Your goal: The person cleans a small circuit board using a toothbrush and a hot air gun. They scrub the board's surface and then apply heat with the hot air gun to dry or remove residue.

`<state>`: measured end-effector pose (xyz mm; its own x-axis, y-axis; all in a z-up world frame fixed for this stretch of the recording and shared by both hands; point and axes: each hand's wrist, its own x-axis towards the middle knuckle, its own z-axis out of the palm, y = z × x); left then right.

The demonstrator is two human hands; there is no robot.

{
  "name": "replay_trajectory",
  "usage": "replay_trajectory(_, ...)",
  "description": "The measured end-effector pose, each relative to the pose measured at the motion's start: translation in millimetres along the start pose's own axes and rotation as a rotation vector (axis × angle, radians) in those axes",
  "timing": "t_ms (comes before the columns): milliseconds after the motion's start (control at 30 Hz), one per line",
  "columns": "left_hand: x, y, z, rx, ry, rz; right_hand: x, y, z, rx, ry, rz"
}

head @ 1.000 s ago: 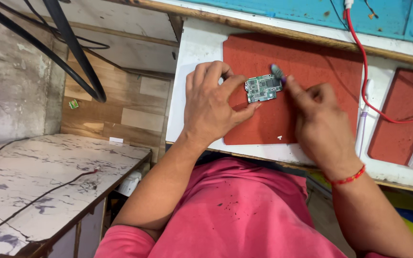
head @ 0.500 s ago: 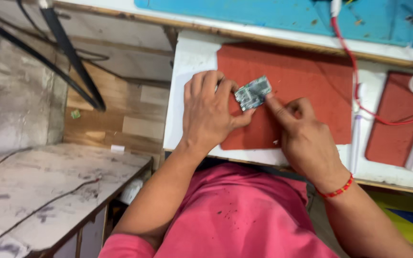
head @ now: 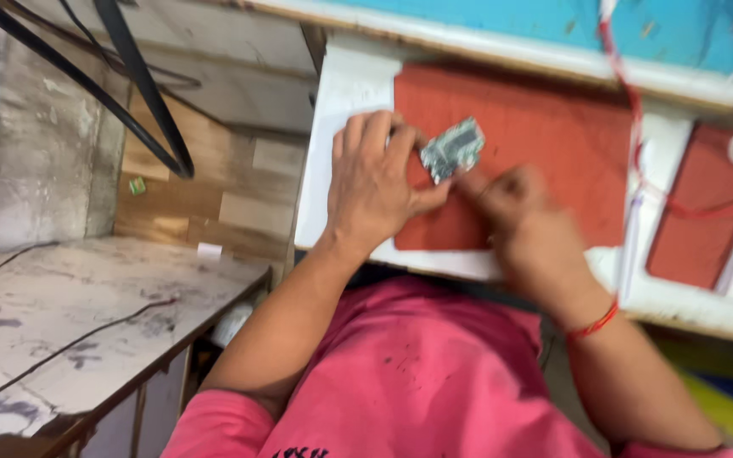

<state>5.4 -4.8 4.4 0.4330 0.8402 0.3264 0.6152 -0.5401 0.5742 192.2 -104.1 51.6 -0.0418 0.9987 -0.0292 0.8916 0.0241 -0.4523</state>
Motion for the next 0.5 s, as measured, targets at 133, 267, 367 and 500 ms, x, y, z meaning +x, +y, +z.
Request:
replay_trajectory(133,11.8,9.0,-13.5,0.0,0.022,0.008,11.2,-3.0,-13.3,0.016,-0.044,0.169)
replay_trajectory(267,-0.9,7.8,-9.8,-0.02,0.01,0.004,6.0,0.7,-5.4,0.024,-0.019,-0.004)
replay_trajectory(367,-0.9,5.3,-9.1,-0.035,0.018,0.019,3.6,-1.2,-5.4,0.005,-0.021,0.055)
replay_trajectory(500,0.6,6.8,-8.8,-0.047,0.026,-0.004,11.3,-3.3,-4.6,-0.096,-0.054,0.056)
